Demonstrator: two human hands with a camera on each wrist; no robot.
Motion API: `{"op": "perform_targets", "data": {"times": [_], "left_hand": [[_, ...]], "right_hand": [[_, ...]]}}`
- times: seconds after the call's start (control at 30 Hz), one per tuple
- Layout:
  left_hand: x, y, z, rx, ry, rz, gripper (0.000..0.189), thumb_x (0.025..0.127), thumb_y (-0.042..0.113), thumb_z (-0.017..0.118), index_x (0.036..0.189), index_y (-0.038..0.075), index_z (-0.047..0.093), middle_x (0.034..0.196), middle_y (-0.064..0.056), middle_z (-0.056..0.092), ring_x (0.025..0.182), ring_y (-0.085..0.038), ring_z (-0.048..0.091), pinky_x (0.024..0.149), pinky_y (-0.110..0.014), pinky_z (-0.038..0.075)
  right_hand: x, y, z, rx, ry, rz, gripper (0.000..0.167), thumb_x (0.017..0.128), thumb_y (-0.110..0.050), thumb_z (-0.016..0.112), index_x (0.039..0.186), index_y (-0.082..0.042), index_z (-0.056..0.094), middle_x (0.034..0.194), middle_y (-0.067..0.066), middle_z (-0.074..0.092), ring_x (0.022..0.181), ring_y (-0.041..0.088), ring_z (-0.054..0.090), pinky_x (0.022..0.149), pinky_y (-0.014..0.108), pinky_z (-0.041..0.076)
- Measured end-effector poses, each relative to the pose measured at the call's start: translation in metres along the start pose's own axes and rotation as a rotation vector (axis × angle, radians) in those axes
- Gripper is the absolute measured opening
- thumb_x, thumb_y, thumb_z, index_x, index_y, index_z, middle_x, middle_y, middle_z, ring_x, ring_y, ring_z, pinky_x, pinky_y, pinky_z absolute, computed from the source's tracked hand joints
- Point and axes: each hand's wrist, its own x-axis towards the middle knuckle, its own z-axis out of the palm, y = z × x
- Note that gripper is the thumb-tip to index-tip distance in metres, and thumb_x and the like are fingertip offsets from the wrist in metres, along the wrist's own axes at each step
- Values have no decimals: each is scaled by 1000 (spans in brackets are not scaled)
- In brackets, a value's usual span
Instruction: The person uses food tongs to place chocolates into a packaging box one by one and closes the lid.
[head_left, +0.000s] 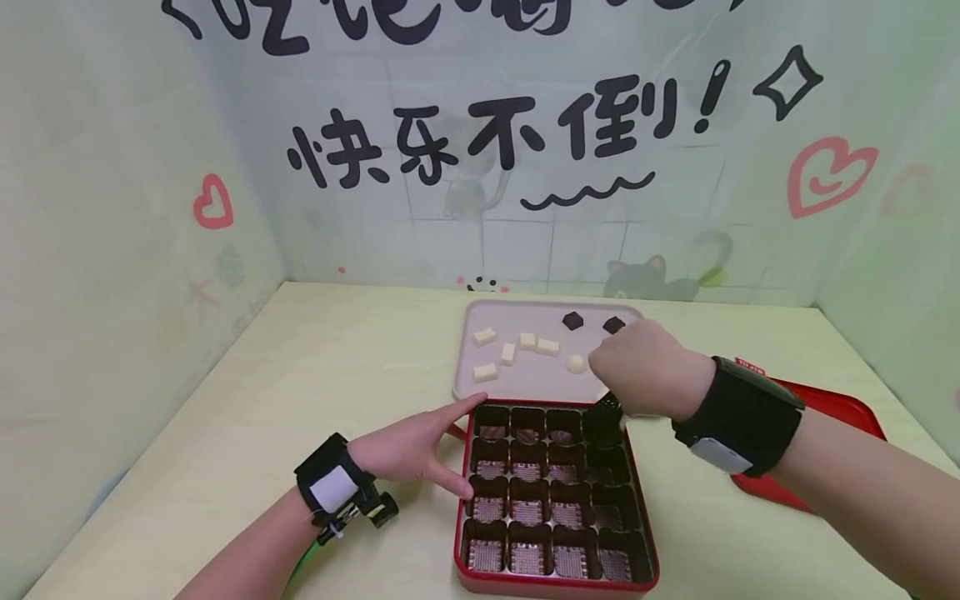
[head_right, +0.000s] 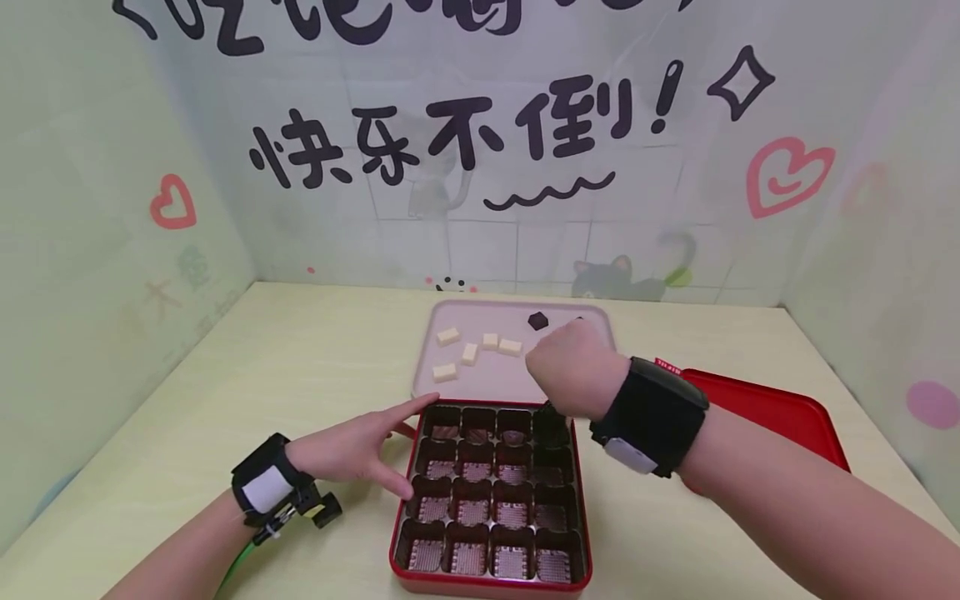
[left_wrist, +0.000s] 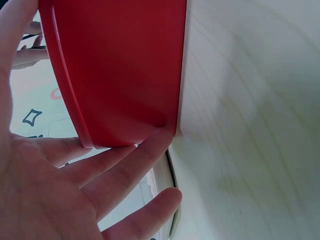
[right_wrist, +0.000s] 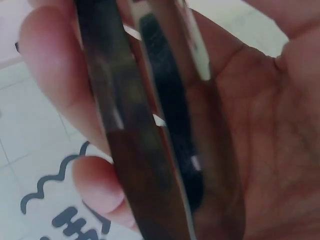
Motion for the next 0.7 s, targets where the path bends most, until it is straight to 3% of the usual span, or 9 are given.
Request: {"op": "perform_targets", "data": {"times": [0.17, 0.3, 0.47, 0.7], "left_hand": [[-1, -1, 0, 9, 2, 3, 118, 69, 41, 87, 157, 12, 13, 153, -9, 34, 127, -24, 47, 108, -47, 31], [-1, 0, -1, 12, 2, 6, 119, 69, 41, 87, 157, 11, 12, 154, -10, 33, 126, -24, 48, 108, -46, 32], [0, 0, -1, 3, -4, 4, 120, 68, 42, 87, 157, 13, 12, 153, -6, 35, 125, -21, 49, 108, -45, 33], [0, 0, 0, -17, -5, -16, 120, 67, 42, 87, 157, 15, 12, 151, -3, 37, 123, -19, 50, 106, -44, 35]], "right_hand": [[-13, 23, -10, 123, -63, 85, 34, 74, -6, 75, 58, -19, 48, 57, -8, 32, 53, 11, 32, 46, 28, 28], [-23, 46, -5, 192, -73, 178, 19, 78, -18, 79, 70, -17, 62, 59, -7, 47, 55, 13, 43, 48, 30, 36], [-29, 70, 20, 169, -70, 264, 19, 79, -15, 76, 72, -12, 58, 60, -5, 49, 55, 15, 45, 50, 34, 41], [-17, 82, 62, 132, -22, 239, 23, 80, -16, 78, 72, -12, 57, 60, -3, 49, 55, 15, 46, 48, 34, 44]]}}
